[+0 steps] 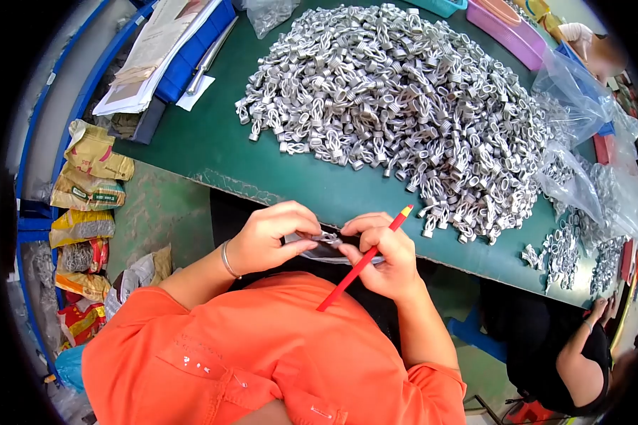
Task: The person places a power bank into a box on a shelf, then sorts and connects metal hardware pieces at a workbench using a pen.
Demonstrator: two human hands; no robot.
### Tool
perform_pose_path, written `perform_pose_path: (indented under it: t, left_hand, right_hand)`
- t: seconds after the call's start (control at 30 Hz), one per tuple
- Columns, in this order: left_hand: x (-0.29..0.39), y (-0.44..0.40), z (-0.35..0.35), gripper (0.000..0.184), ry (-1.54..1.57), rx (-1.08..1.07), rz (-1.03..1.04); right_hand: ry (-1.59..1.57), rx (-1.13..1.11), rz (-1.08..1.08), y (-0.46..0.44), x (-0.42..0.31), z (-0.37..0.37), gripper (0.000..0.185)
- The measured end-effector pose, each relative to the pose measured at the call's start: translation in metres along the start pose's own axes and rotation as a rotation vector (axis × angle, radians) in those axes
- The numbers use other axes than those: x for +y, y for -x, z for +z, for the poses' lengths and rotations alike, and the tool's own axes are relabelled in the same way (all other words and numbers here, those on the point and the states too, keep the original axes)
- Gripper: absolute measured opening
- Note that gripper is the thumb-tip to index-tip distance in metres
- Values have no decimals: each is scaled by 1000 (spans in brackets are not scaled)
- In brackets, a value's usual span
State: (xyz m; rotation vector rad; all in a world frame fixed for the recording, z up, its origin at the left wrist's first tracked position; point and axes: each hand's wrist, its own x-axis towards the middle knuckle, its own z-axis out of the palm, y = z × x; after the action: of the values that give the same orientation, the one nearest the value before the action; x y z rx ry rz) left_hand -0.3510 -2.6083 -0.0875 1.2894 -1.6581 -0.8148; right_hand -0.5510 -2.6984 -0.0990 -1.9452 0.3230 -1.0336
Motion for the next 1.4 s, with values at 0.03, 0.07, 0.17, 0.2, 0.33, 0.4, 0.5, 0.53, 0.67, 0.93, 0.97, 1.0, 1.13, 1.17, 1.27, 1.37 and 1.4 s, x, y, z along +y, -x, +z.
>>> perform_pose_path:
  t: [0.03, 0.07, 0.17, 0.2, 0.33, 0.4, 0.5, 0.53, 0.67, 0.93, 0.97, 1.0, 1.13, 1.17, 1.27, 1.37, 1.4]
  left_hand:
    - [-3, 0, -1, 17, -34, -5, 33]
    - [-3, -4, -2, 17, -33, -2, 37]
    - [-6, -25, -11, 17, -247, 108, 150]
    - [-8, -33, -12, 27, -293, 180, 140]
    - [-15, -60, -14, 44, -557, 328, 91]
    - [-22, -63, -9, 42, -534, 328, 84]
    - [-27, -60, -8, 29, -498, 363, 140]
    - [-29, -60, -8, 24, -467, 374, 180]
    - [-23, -52, -4, 14, -364, 302, 200]
    - [-8, -37, 9, 35, -144, 264, 194]
    - [-5, -34, 12, 32, -54, 256, 140]
    - [-5, -32, 15, 32, -52, 254, 133]
    - [-2, -27, 20, 21, 113, 275, 29]
    - [-3, -25, 20, 21, 126, 281, 26]
    - [-4, -21, 20, 21, 170, 279, 18]
    - [-6, -18, 21, 23, 235, 264, 9]
    - [-7, -16, 23, 23, 295, 274, 28]
  right_hand:
    - [133, 25, -17, -5, -1, -1, 30]
    - [266, 50, -32, -11, 0, -2, 30]
    - [523, 131, -40, -36, 10, -1, 24]
    - [572, 148, -57, -47, 15, 0, 23]
    - [673, 92, -100, -69, 33, 6, 23]
    - [661, 69, -38, -65, 37, 6, 22]
    - [659, 107, -56, -53, 31, 4, 21]
    - [650, 129, -80, -49, 29, 4, 21]
    - [487, 291, -12, -29, 21, 2, 31]
    - [-358, 449, 348, -3, 10, 11, 31]
    - [-433, 442, 331, -3, 7, 12, 30]
    - [-510, 434, 314, -3, 5, 14, 30]
    - [-549, 432, 339, 0, 1, 15, 25]
    - [-515, 435, 397, 1, 0, 13, 22]
    - [-575, 365, 471, 3, -2, 8, 20]
    - [-583, 351, 441, 6, 0, 10, 21]
    - [-578, 340, 413, 6, 1, 10, 22]
